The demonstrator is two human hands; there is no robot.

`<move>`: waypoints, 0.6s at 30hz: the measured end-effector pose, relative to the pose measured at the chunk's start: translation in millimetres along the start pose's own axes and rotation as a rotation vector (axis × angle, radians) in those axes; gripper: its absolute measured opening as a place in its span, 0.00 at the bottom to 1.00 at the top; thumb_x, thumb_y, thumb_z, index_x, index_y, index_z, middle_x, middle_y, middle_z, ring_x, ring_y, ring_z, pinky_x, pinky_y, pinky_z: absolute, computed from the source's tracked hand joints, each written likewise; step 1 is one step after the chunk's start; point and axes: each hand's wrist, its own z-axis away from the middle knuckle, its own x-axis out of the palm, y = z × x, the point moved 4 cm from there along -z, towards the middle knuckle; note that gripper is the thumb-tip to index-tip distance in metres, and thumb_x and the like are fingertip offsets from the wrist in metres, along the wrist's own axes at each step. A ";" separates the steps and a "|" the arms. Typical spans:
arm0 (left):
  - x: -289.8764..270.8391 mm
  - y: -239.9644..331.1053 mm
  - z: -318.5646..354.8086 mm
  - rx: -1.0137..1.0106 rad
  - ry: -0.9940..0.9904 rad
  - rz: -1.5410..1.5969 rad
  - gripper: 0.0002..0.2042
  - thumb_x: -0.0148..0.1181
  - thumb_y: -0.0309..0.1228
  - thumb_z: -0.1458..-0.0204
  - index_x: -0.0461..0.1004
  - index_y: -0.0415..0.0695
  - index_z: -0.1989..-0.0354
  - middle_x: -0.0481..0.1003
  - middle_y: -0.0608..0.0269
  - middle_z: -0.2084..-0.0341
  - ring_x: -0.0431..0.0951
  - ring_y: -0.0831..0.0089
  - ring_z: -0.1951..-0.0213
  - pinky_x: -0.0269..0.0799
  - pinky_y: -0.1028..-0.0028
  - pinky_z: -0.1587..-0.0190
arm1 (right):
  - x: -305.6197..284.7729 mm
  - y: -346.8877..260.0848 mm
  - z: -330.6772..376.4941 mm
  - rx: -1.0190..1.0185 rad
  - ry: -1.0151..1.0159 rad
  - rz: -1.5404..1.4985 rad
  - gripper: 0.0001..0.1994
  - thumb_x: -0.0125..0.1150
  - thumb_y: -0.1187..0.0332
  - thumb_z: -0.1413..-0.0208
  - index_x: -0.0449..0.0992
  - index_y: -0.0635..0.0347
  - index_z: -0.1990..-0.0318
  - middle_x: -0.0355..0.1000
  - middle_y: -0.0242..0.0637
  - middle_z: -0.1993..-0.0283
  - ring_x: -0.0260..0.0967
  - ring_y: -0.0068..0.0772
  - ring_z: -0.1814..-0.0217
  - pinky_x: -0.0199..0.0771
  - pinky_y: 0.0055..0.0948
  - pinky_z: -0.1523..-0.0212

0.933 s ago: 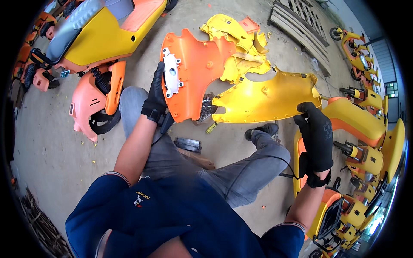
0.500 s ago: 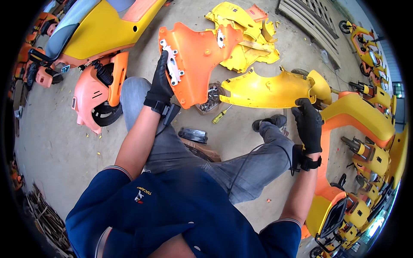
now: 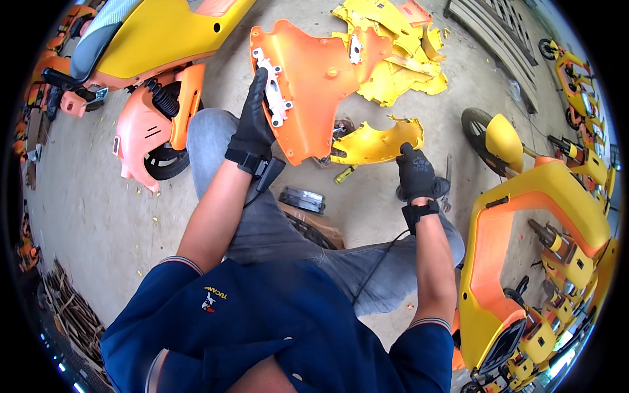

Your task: The person sits on the floor and assembles scooter body panels. They use a screwdriver to fasten screws into an orange plastic panel, then attach a yellow panel to it. The person continues to secure the components together using the screwdriver.

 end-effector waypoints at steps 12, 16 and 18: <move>-11.4 -2.2 -5.8 0.033 0.009 -0.037 0.28 0.51 0.46 0.35 0.57 0.48 0.31 0.69 0.58 0.40 0.74 0.64 0.42 0.73 0.60 0.41 | 37.5 13.1 -14.0 0.029 -0.070 0.258 0.09 0.56 0.65 0.43 0.72 0.48 0.55 0.75 0.43 0.66 0.77 0.47 0.63 0.75 0.46 0.66; -4.6 -3.2 -4.2 0.038 -0.007 -0.054 0.27 0.52 0.45 0.35 0.57 0.49 0.31 0.70 0.59 0.41 0.75 0.64 0.43 0.74 0.61 0.42 | 38.5 22.6 -8.7 0.050 -0.100 0.175 0.09 0.58 0.65 0.43 0.71 0.49 0.56 0.76 0.44 0.66 0.77 0.49 0.62 0.75 0.47 0.64; -8.7 -4.1 -3.8 0.042 0.017 -0.055 0.27 0.52 0.45 0.36 0.57 0.49 0.32 0.70 0.59 0.41 0.75 0.64 0.43 0.74 0.60 0.42 | 28.6 8.5 -9.4 0.052 -0.081 0.115 0.08 0.58 0.65 0.43 0.71 0.50 0.56 0.77 0.45 0.66 0.76 0.50 0.60 0.74 0.47 0.63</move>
